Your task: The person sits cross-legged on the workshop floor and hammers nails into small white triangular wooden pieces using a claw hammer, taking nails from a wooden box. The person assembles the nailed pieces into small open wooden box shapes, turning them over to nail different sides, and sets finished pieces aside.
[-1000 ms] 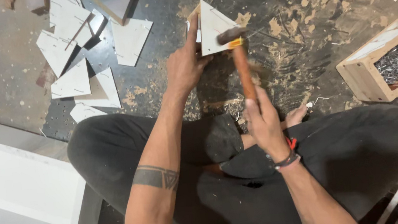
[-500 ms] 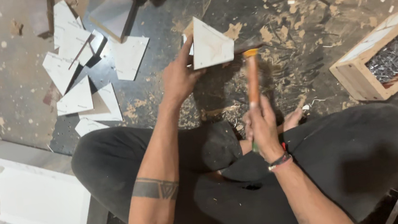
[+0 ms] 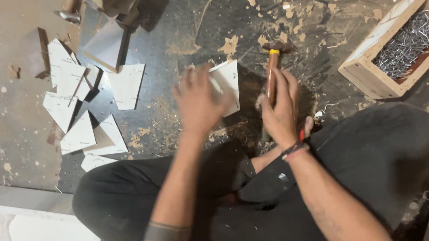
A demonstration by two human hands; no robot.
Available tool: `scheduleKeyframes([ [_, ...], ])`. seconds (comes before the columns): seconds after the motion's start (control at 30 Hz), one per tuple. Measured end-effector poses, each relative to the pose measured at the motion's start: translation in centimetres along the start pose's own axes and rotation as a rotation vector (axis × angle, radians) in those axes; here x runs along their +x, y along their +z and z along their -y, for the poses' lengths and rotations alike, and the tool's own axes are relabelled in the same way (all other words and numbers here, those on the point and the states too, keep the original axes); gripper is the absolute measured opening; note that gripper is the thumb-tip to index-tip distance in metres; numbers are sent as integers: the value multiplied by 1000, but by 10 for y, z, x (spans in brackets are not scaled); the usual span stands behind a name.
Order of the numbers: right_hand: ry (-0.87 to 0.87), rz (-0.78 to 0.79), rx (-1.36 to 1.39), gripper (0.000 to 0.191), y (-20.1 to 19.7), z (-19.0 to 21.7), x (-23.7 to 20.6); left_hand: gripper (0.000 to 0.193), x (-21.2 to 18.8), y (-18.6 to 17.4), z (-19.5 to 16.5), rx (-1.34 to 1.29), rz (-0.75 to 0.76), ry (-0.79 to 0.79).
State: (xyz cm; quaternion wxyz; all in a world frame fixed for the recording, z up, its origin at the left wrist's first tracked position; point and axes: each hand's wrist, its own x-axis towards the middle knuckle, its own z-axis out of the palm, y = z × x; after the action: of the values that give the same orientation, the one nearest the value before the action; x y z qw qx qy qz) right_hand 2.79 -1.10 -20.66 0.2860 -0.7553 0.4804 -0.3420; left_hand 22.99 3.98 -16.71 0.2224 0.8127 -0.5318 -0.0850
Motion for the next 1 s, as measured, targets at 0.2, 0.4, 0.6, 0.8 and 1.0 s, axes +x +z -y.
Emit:
scheduleKeyframes([
  [0.2, -115, 447, 380, 59, -2, 25, 70, 85, 13, 13, -32, 78, 121, -8],
  [0.4, -108, 410, 302, 40, -9, 11, 62, 97, 30, -4, -15, 179, 337, 209],
  [0.6, 38, 462, 282, 39, -10, 7, 54, 106, 11, 3, 3, -8, 232, 205],
  [0.8, 110, 523, 252, 40, -18, 12, 60, 88, 16, 3, 15, -187, 227, 176],
  [1.0, 11, 480, 207, 33, -22, 14, 57, 86, 20, 0, 16, -267, 192, 188],
])
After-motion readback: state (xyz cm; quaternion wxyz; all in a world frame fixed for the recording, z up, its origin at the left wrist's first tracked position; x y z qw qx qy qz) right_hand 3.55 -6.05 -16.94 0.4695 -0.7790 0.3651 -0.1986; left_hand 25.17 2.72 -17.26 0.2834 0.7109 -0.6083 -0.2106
